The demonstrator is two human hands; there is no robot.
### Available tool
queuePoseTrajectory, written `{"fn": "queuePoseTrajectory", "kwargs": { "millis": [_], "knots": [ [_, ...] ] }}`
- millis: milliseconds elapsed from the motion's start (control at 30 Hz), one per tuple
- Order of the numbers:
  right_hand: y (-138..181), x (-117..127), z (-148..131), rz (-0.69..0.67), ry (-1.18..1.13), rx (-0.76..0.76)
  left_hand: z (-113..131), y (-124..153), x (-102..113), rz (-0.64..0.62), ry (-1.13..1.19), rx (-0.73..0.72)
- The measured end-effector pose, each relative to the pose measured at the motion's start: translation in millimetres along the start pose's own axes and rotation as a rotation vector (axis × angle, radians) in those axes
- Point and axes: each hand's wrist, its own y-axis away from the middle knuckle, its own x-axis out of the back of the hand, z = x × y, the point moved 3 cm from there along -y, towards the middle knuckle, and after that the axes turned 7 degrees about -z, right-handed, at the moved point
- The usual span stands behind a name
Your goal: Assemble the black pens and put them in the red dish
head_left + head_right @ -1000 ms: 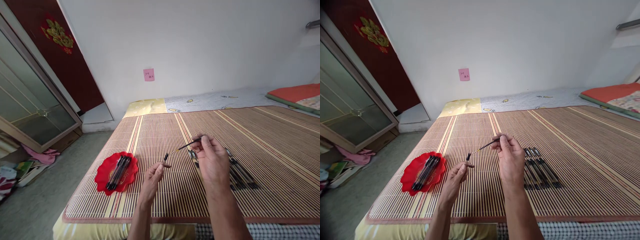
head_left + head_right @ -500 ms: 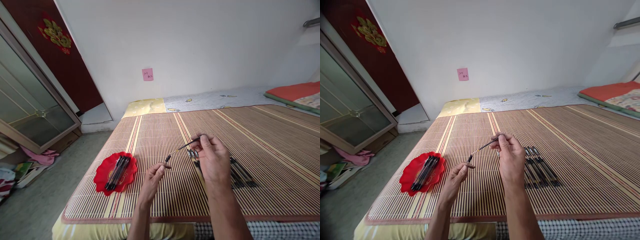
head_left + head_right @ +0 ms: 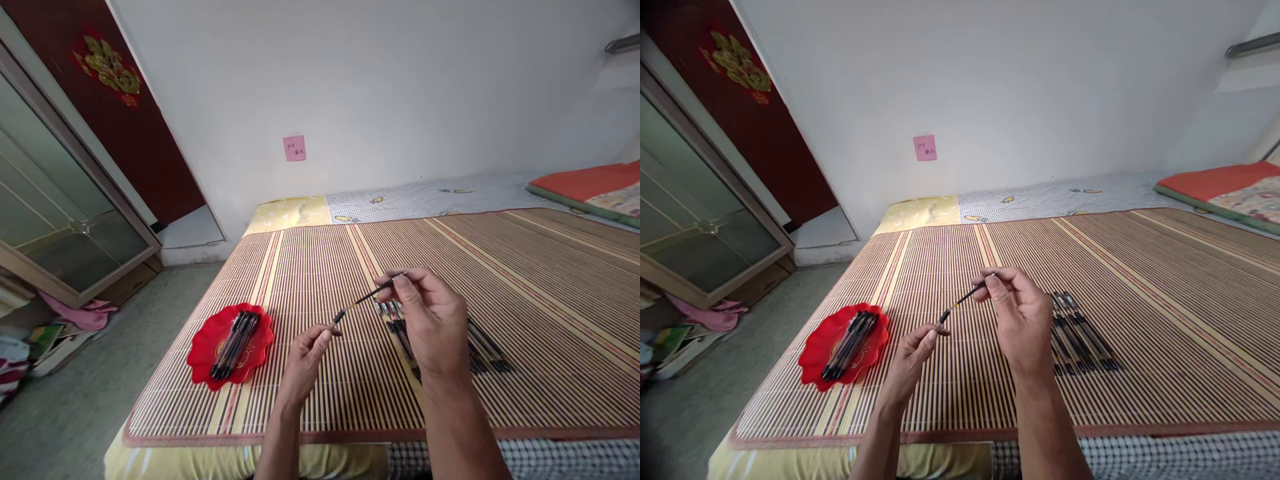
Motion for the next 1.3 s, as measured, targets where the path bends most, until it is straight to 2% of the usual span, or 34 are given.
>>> {"fn": "queuePoseTrajectory", "kwargs": {
  "millis": [133,300,367,500,733,933,1000,1133,1300],
  "knots": [
    [1,0,-8,-0.047,0.062,0.024,1,1,0,-0.021,0.027,-0.017],
    [-3,6,7,0.031,0.001,-0.036,1,1,-1,-0.051,0.036,-0.037],
    [-4,6,10,0.023,-0.002,-0.06,2,1,-2,-0.063,0.058,-0.037],
    [-3,-2,11,-0.101,-0.02,-0.101,1,2,-6,-0.088,0.133,-0.001],
    [-1,-16,22,-0.418,0.033,-0.219,0,3,-17,-0.165,0.384,-0.018],
    [-2,-12,37,-0.434,0.045,-0.287,3,2,-23,-0.188,0.588,-0.023],
    [-1,-14,40,-0.481,0.045,-0.316,3,2,-24,-0.183,0.629,-0.028],
    [4,-27,47,-0.604,0.014,-0.331,3,0,-25,-0.179,0.688,-0.023],
    [7,-42,48,-0.657,-0.056,-0.317,4,1,-25,-0.167,0.717,0.022]
  ]
}}
